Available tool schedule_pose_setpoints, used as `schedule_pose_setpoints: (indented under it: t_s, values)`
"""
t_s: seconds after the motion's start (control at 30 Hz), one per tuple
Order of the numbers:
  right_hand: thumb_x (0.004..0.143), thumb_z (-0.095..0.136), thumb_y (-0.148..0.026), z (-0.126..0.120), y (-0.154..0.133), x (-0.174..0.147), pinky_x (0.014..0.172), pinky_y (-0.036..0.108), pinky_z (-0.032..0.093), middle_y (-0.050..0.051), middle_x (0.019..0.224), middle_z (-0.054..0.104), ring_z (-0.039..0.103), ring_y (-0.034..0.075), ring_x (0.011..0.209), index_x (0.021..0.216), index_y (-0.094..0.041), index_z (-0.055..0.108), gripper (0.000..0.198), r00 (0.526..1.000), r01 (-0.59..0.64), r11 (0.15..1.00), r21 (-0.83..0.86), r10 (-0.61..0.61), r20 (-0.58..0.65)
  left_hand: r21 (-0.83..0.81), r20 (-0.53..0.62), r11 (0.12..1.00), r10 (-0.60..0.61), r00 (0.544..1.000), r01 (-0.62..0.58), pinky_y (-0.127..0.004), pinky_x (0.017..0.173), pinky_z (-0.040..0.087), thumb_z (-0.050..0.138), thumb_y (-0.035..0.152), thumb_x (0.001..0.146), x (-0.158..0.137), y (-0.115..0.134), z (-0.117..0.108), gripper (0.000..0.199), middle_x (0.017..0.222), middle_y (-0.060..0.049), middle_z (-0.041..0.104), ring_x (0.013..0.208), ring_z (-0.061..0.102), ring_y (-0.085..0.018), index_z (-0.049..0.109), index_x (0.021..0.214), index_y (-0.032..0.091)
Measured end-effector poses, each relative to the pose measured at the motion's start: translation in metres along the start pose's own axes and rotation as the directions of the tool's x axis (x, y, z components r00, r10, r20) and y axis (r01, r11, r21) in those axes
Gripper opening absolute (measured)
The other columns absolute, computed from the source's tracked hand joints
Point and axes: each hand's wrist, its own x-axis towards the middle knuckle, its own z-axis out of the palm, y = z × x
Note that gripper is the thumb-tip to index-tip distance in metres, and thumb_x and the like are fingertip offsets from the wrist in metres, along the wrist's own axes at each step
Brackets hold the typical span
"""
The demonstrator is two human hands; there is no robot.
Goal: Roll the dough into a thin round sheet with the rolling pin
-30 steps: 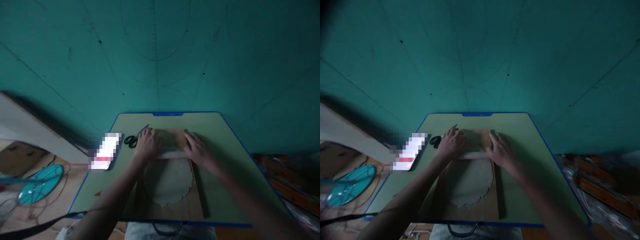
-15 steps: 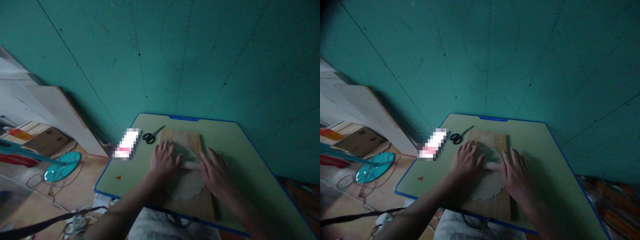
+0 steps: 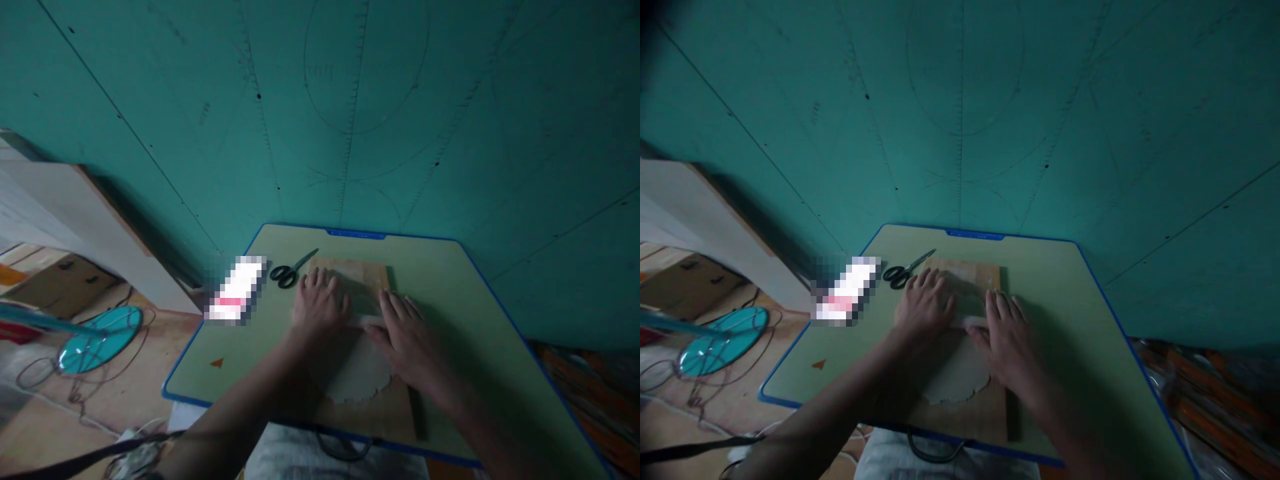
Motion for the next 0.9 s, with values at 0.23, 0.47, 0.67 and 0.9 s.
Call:
schedule_pose_setpoints:
  t_s: [0.23, 0.47, 0.67, 0.9]
  values:
    - [0.100, 0.029, -0.056, 0.009, 0.023, 0.067, 0.116, 0.051, 0.030, 0.025, 0.151, 0.045, 0.043, 0.035, 0.140, 0.147, -0.002, 0.044, 0.073, 0.981, -0.133, 0.991, 0.033, 0.127, 0.149, -0.017, 0.013, 1.000, 0.016, 1.000, -0.016, -0.041, 0.093, 0.048, 0.043, 0.035, 0.099, 0.059, -0.009, 0.007, 0.033, 0.124, -0.017, 0.060, 0.115, 0.058, -0.030, 0.061, 0.116, 0.013]
    - [0.098, 0.039, -0.054, -0.008, 0.005, 0.052, 0.110, 0.054, 0.038, 0.022, 0.152, 0.046, 0.047, 0.038, 0.135, 0.146, -0.009, 0.049, 0.066, 0.963, -0.209, 0.978, 0.010, 0.204, 0.174, -0.033, -0.042, 0.995, 0.087, 0.995, -0.089, -0.039, 0.097, 0.046, 0.041, 0.030, 0.100, 0.044, -0.009, 0.004, 0.030, 0.121, -0.014, 0.062, 0.111, 0.059, -0.026, 0.062, 0.115, 0.014]
    - [0.089, 0.055, -0.034, -0.025, -0.037, -0.035, 0.108, 0.050, 0.046, 0.016, 0.154, 0.045, 0.048, 0.034, 0.136, 0.152, -0.011, 0.039, 0.068, 0.990, -0.084, 0.987, 0.138, 0.066, 0.128, 0.037, -0.063, 0.989, 0.147, 0.987, -0.145, -0.059, 0.109, 0.036, 0.043, 0.044, 0.098, -0.009, -0.015, 0.005, 0.041, 0.134, -0.019, 0.059, 0.130, 0.049, -0.035, 0.064, 0.118, 0.015]
    - [0.083, 0.058, -0.017, -0.031, -0.063, -0.069, 0.104, 0.047, 0.053, 0.016, 0.157, 0.039, 0.047, 0.032, 0.137, 0.154, -0.009, 0.032, 0.076, 0.997, -0.005, 0.971, 0.239, -0.014, 0.078, 0.044, -0.102, 0.985, 0.171, 0.980, -0.167, -0.065, 0.114, 0.024, 0.042, 0.046, 0.099, 0.004, -0.015, 0.016, 0.042, 0.139, -0.015, 0.058, 0.138, 0.041, -0.037, 0.065, 0.123, 0.019]
